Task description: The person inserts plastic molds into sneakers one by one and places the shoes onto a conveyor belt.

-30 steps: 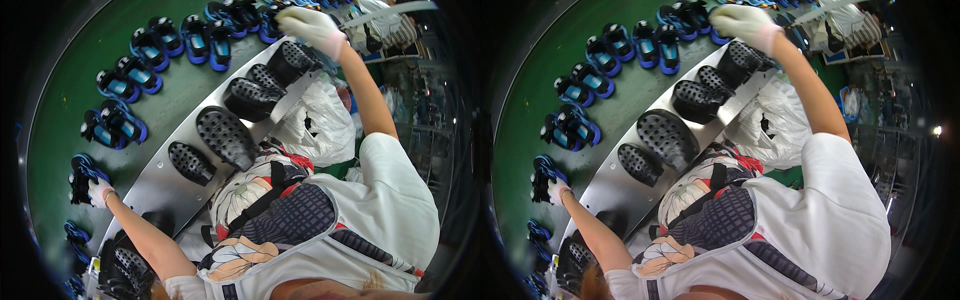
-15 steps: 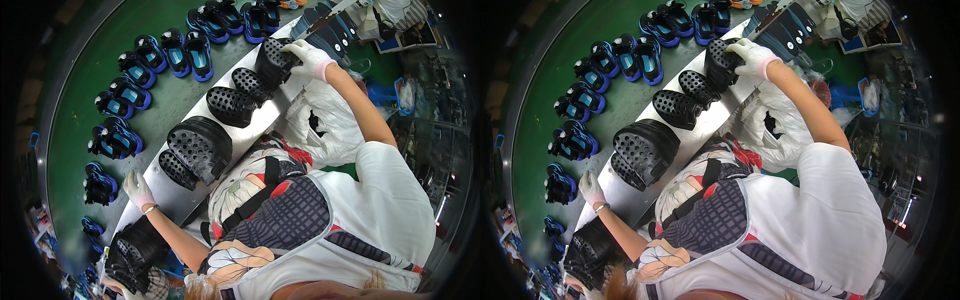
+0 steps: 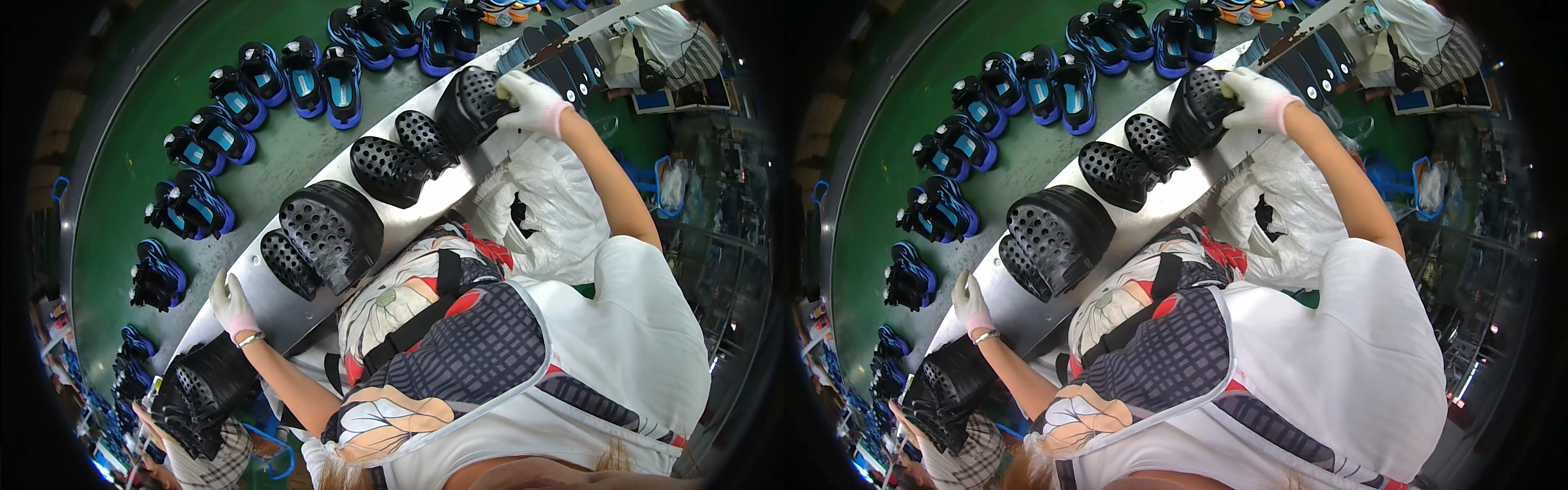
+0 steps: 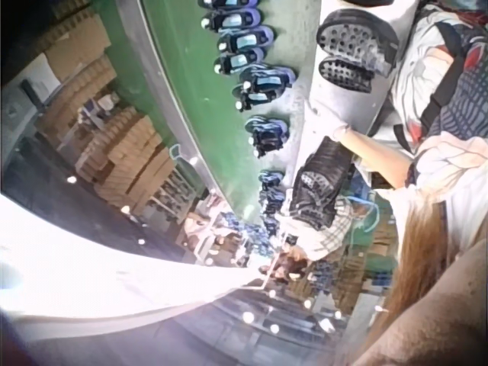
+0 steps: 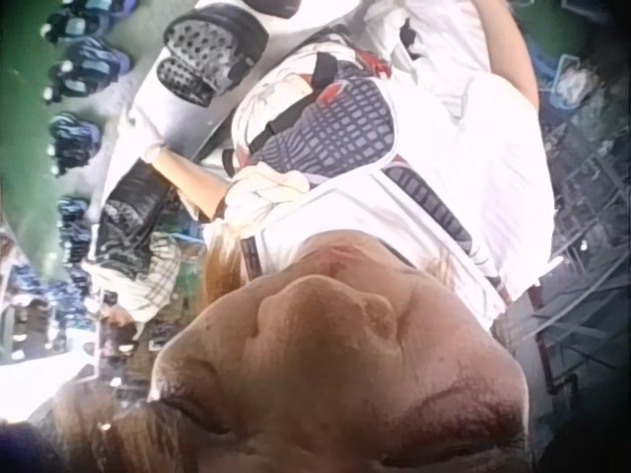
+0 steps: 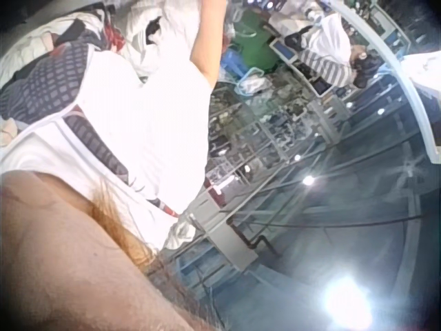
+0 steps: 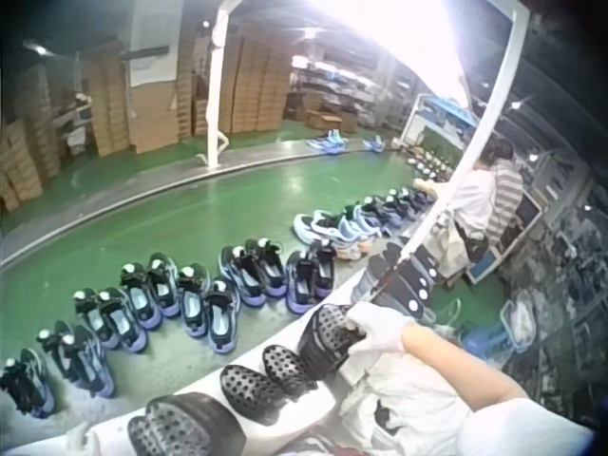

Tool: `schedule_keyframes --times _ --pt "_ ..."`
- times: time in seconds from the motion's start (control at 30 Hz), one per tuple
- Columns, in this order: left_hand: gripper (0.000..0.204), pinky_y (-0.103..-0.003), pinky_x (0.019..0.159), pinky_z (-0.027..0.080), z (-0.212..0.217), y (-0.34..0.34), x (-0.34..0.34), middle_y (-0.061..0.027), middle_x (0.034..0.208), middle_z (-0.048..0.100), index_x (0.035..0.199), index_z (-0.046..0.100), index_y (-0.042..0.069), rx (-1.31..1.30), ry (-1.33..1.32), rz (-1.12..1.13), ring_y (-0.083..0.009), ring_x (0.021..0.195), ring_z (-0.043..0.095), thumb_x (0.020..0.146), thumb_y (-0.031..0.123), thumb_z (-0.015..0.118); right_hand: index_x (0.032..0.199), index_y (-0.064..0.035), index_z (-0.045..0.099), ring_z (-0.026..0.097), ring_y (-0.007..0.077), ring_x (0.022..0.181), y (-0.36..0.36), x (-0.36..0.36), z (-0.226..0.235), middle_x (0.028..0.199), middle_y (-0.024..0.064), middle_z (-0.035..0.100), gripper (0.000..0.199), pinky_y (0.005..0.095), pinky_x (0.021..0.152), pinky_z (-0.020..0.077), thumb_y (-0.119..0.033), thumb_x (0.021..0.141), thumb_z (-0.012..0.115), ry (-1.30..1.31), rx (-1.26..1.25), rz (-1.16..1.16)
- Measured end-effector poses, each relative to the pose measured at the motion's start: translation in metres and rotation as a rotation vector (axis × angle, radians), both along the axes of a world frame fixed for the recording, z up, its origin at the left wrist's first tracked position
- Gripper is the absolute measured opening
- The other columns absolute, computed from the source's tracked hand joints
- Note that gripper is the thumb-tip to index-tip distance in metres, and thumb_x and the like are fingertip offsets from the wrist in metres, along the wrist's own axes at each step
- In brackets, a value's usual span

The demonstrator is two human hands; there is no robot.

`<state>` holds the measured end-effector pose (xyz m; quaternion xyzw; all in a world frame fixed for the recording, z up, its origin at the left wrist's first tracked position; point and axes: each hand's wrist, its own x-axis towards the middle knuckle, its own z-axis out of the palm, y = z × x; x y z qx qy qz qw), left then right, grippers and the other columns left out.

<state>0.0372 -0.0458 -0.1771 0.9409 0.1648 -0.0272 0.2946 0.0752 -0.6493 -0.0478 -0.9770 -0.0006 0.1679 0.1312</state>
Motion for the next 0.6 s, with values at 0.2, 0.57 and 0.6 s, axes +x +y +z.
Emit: schedule_keyframes --times 0.2,0.57,0.6 --pt "0.039 -0.033 0.091 0.046 0.021 -0.006 0.026 -0.0145 0.121 0.059 0.122 0.058 -0.001 -0.465 -0.173 0.101 -0.0212 0.104 0.060 0.095 0.026 0.054 0.096 -0.0034 0.053 0.056 0.0216 0.081 0.073 0.020 0.057 0.092 0.0090 0.051 0.043 0.0310 0.075 0.0484 -0.022 0.067 0.078 -0.211 0.189 0.092" --pt "0.051 -0.036 0.077 0.053 0.090 -0.049 0.060 -0.0113 0.091 0.064 0.111 0.057 0.006 -1.801 -0.003 0.403 -0.0221 0.084 0.062 0.089 0.052 0.057 0.113 -0.0004 0.057 0.062 0.0159 0.085 0.370 0.076 0.038 0.099 0.0118 0.064 0.044 0.0287 0.075 0.0512 -0.025 0.079 0.072 0.234 0.704 0.521" --pt "0.048 -0.034 0.074 0.053 0.083 -0.037 0.057 -0.0097 0.088 0.062 0.107 0.057 0.006 -1.789 -0.067 0.458 -0.0205 0.082 0.061 0.089 0.051 0.057 0.113 0.0005 0.057 0.063 0.0165 0.084 0.386 0.077 0.029 0.097 0.0135 0.065 0.046 0.0291 0.074 0.0513 -0.030 0.081 0.069 0.230 0.636 0.567"
